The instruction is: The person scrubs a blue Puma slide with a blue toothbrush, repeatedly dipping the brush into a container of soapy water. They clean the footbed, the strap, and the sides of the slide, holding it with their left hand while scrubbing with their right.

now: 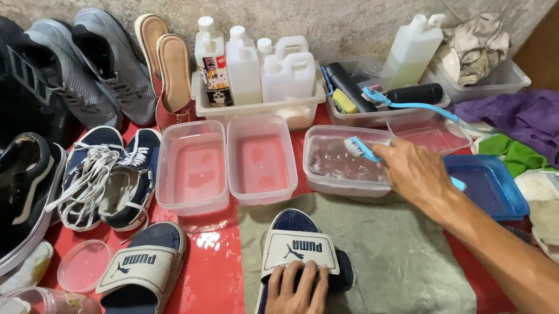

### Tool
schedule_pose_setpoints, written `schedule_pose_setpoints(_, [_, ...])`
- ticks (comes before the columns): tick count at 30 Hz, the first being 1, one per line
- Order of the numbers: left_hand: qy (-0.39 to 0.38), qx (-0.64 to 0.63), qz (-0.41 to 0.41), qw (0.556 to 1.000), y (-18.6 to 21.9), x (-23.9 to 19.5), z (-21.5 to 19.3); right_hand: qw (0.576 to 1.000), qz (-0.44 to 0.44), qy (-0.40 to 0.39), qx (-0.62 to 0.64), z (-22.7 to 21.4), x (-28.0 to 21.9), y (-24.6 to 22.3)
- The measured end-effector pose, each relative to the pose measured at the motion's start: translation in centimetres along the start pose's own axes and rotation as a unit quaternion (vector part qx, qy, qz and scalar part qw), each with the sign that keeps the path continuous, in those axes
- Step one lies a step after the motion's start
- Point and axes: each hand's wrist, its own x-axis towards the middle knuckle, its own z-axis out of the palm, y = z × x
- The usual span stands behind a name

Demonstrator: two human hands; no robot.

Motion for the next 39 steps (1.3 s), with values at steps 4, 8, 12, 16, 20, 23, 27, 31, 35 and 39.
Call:
schedule_pose_setpoints(4, [-0.039, 0.007, 0.031, 0.999, 0.7, 1.1, 1.2, 0.999, 0.033, 0.004, 0.026, -0.3, -2.1, 1.0])
schedule_pose_setpoints(8, [-0.034, 0.016, 0.027, 0.999, 1.2, 2.0, 1.4, 0.999, 0.015, -0.031, 0.003, 1.3, -5.0, 1.8])
schedule_pose_setpoints(12, [-0.036, 0.021, 0.029, 0.999, 1.1, 2.0, 1.2, 0.997, 0.013, 0.074, -0.025, 2.6, -5.5, 2.5])
schedule_pose_setpoints(16, [-0.029, 0.013, 0.022, 0.999, 0.5, 1.3, 2.0, 0.996, 0.046, 0.002, 0.073, 2.1, -6.1, 1.7])
schedule_pose_setpoints(20, [-0.08, -0.018, -0.006, 0.997, -1.3, -1.0, 3.9, 0.975, 0.03, 0.048, 0.213, 2.0, -6.5, 1.7])
schedule_pose_setpoints(23, [-0.098, -0.134, -0.097, 0.981, -2.3, 0.5, 2.1, 0.969, 0.082, 0.104, 0.208, -0.5, -7.7, 2.4])
schedule_pose_setpoints(27, [-0.096, -0.139, -0.2, 0.965, -3.9, 2.1, 0.0, 0.97, 0.165, 0.115, 0.136, -1.0, -9.7, 8.4])
schedule_pose_setpoints(31, [-0.126, -0.228, -0.255, 0.931, -4.7, 1.9, -0.1, 0.963, 0.27, -0.022, 0.01, 0.0, -12.4, 12.9])
schedule_pose_setpoints(35, [-0.11, -0.25, -0.247, 0.93, -4.8, 1.3, 1.0, 0.953, 0.288, -0.085, -0.033, 2.5, -13.6, 14.7])
schedule_pose_setpoints(39, [-0.123, -0.271, -0.275, 0.914, -5.0, 1.3, 0.8, 0.948, 0.299, -0.106, 0.013, 1.9, -12.7, 14.7])
